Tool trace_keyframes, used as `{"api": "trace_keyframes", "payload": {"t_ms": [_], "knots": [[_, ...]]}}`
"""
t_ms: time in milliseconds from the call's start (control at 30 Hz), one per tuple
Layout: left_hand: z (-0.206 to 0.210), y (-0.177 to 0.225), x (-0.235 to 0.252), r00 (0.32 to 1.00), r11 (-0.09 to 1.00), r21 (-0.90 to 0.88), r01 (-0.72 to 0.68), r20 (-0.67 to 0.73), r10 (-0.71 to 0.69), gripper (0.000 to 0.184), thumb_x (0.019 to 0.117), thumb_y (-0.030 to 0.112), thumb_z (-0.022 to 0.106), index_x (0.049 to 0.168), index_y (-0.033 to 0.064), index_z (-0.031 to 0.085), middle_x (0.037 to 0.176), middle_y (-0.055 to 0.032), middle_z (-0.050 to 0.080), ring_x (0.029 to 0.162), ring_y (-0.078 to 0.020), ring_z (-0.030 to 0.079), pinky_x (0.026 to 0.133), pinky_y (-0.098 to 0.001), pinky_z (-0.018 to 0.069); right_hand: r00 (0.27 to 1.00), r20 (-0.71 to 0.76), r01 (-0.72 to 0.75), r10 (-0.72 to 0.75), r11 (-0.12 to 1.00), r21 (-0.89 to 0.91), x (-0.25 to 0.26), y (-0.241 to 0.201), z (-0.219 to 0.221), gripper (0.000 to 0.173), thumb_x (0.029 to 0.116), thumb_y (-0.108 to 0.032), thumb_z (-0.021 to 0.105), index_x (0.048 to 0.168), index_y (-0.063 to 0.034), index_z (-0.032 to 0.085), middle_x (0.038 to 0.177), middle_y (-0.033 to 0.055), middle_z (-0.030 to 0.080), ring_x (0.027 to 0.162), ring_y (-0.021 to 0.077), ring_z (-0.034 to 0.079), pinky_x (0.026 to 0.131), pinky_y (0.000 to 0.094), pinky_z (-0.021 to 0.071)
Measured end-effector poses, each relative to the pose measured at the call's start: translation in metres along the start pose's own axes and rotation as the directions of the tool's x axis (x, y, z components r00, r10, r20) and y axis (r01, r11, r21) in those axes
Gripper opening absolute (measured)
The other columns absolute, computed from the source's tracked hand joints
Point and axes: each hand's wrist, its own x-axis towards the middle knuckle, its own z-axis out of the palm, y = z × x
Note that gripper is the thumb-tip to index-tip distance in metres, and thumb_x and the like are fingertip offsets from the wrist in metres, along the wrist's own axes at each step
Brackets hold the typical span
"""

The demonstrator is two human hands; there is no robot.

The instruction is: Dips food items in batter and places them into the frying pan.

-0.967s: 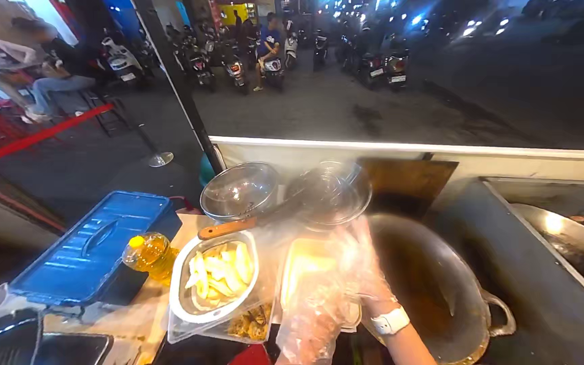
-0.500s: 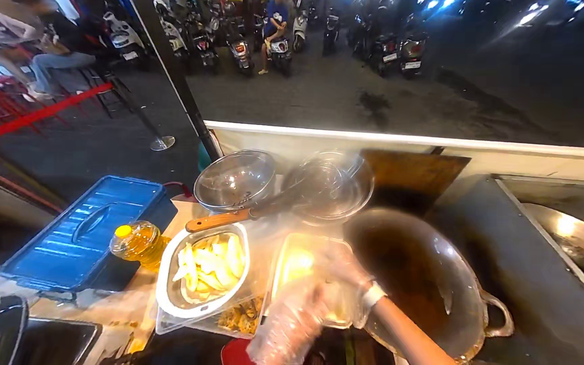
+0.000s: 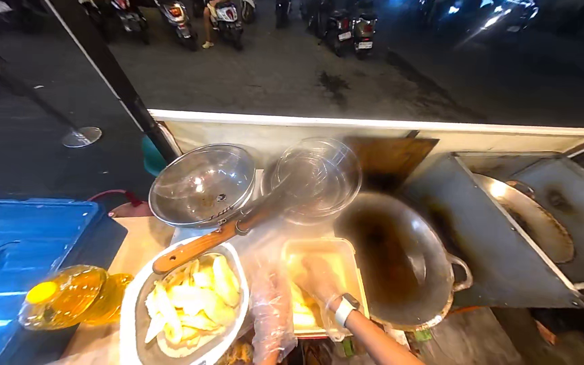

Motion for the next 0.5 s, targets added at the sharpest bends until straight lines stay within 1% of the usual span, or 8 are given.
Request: {"api": "trace_keyframes", "payload": {"t_ms": [67, 133, 167, 233, 300, 367, 433, 500], "knots": [[0.004, -0.005, 0.004, 1.0, 0.999, -0.034, 0.008, -0.01, -0.008, 0.029, 0.0982, 0.032, 0.067, 0.117, 0.0104, 0.072, 0.106, -0.0038, 0.074, 0.098, -0.0112, 0.071, 0.091, -0.0337, 0.0589, 0.999, 0.011, 0.031, -0.03, 0.995, -0.093, 0.002, -0.013, 0.011, 0.039, 0.0943, -0.033, 0.066, 0.124, -0.0082, 0.068, 0.128, 0.0173, 0.067, 0.124, 0.0339, 0.062, 0.104, 0.056, 0.0504], [0.007, -0.007, 0.006, 1.0, 0.999, -0.04, -0.002, -0.023, 0.001, 0.028, 0.0966, 0.031, 0.069, 0.115, 0.0108, 0.072, 0.105, -0.0028, 0.074, 0.097, -0.0097, 0.071, 0.09, -0.0315, 0.059, 0.998, 0.056, 0.036, -0.028, 0.987, -0.155, 0.0, -0.021, 0.016, 0.031, 0.0949, -0.025, 0.063, 0.119, -0.006, 0.069, 0.126, 0.0193, 0.067, 0.123, 0.0361, 0.062, 0.102, 0.0574, 0.0512], [0.008, -0.008, 0.006, 0.999, 0.998, -0.054, -0.013, -0.03, 0.012, 0.028, 0.096, 0.029, 0.07, 0.115, 0.0096, 0.072, 0.105, -0.0038, 0.074, 0.097, -0.0103, 0.071, 0.09, -0.0316, 0.059, 0.997, 0.075, 0.033, -0.021, 0.986, -0.166, -0.001, -0.022, 0.015, 0.03, 0.0941, -0.024, 0.064, 0.117, -0.0053, 0.07, 0.125, 0.0202, 0.067, 0.122, 0.0371, 0.062, 0.101, 0.058, 0.0514], [0.012, -0.01, 0.006, 0.998, 0.996, -0.077, -0.046, -0.05, 0.042, 0.026, 0.0952, 0.026, 0.07, 0.114, 0.0079, 0.073, 0.107, -0.0062, 0.074, 0.098, -0.0125, 0.071, 0.091, -0.0326, 0.0591, 0.994, 0.105, 0.003, 0.016, 0.983, -0.181, -0.002, -0.021, 0.004, 0.031, 0.0918, -0.025, 0.068, 0.116, -0.0057, 0.071, 0.125, 0.0204, 0.067, 0.122, 0.0377, 0.063, 0.1, 0.0596, 0.0518], [0.016, -0.012, 0.006, 0.996, 0.996, -0.062, -0.068, -0.058, 0.064, 0.025, 0.0953, 0.024, 0.069, 0.113, 0.0078, 0.073, 0.109, -0.0082, 0.073, 0.102, -0.0161, 0.07, 0.094, -0.0353, 0.0576, 0.993, 0.103, -0.03, 0.052, 0.977, -0.209, -0.007, -0.021, -0.012, 0.032, 0.0903, -0.027, 0.069, 0.114, -0.0066, 0.072, 0.123, 0.0196, 0.068, 0.121, 0.0375, 0.063, 0.099, 0.0603, 0.0523], [0.02, -0.014, 0.006, 0.995, 0.995, -0.057, -0.085, -0.063, 0.081, 0.024, 0.0958, 0.024, 0.068, 0.112, 0.0077, 0.074, 0.109, -0.009, 0.073, 0.103, -0.0175, 0.069, 0.095, -0.0354, 0.0574, 0.995, 0.085, -0.022, 0.043, 0.97, -0.242, -0.017, -0.024, -0.033, 0.031, 0.0936, -0.026, 0.065, 0.117, -0.0054, 0.071, 0.126, 0.0199, 0.067, 0.123, 0.0376, 0.062, 0.102, 0.0602, 0.0505], [0.023, -0.017, 0.008, 0.994, 0.994, -0.06, -0.089, -0.073, 0.084, 0.024, 0.0968, 0.025, 0.067, 0.112, 0.0076, 0.074, 0.109, -0.0092, 0.073, 0.103, -0.017, 0.07, 0.094, -0.0349, 0.0579, 0.996, 0.068, 0.068, -0.051, 0.96, -0.271, -0.023, -0.023, -0.051, 0.03, 0.0984, -0.025, 0.059, 0.117, -0.0055, 0.07, 0.126, 0.0186, 0.067, 0.122, 0.0354, 0.062, 0.102, 0.0566, 0.0509], [0.025, -0.018, 0.009, 0.994, 0.994, -0.061, -0.087, -0.076, 0.082, 0.024, 0.0974, 0.025, 0.067, 0.112, 0.0077, 0.074, 0.109, -0.0099, 0.073, 0.103, -0.0173, 0.07, 0.094, -0.0352, 0.0581, 0.976, 0.046, 0.219, -0.215, 0.939, -0.265, -0.022, -0.014, -0.06, 0.029, 0.1009, -0.027, 0.056, 0.117, -0.0068, 0.07, 0.122, 0.0167, 0.068, 0.119, 0.032, 0.064, 0.102, 0.0519, 0.0515]]}}
